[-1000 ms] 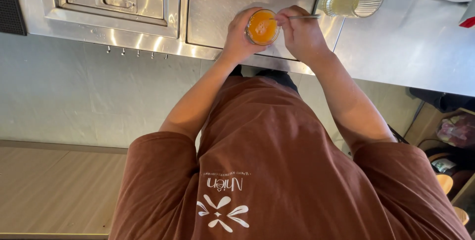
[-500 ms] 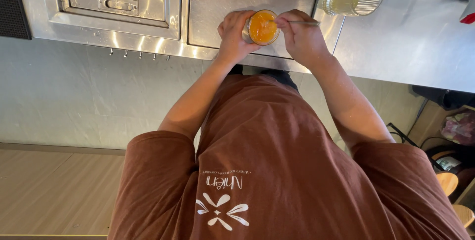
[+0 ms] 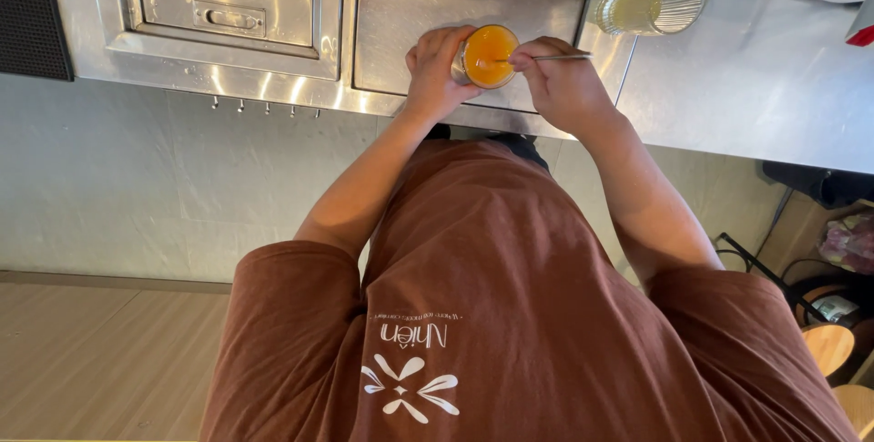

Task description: Preparing a beverage component by cleaning tools and mixing ingredients in a glass.

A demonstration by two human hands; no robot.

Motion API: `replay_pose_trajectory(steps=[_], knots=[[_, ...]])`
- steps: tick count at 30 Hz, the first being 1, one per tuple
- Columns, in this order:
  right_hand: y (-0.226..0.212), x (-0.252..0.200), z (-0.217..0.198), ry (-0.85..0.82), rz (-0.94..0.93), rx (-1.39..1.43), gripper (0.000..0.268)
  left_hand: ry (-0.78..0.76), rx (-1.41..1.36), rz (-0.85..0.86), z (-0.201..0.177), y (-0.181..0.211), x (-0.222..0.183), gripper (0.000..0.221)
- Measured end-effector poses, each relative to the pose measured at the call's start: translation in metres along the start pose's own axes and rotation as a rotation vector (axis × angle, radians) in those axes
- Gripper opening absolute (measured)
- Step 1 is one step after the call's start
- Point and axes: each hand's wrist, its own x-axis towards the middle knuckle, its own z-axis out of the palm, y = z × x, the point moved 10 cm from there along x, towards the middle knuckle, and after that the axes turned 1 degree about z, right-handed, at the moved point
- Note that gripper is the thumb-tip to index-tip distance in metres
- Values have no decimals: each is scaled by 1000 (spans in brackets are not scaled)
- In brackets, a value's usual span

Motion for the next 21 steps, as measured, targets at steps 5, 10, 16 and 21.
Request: replay_pose_trajectory(steps=[5,10,16,21], knots=[[22,-22,-28,114,320,222,19,-29,20,12,-10,-2,-2,89],[54,-62,-60,393,412,413,24,-81,65,51,-45,8,-9,71],[74,-80,-70,502,439,657,26,-33,-43,65,-79,-10,-23,12],[76,-84,-91,564,430,790,27,-25,227,225,-115,50,-5,9]])
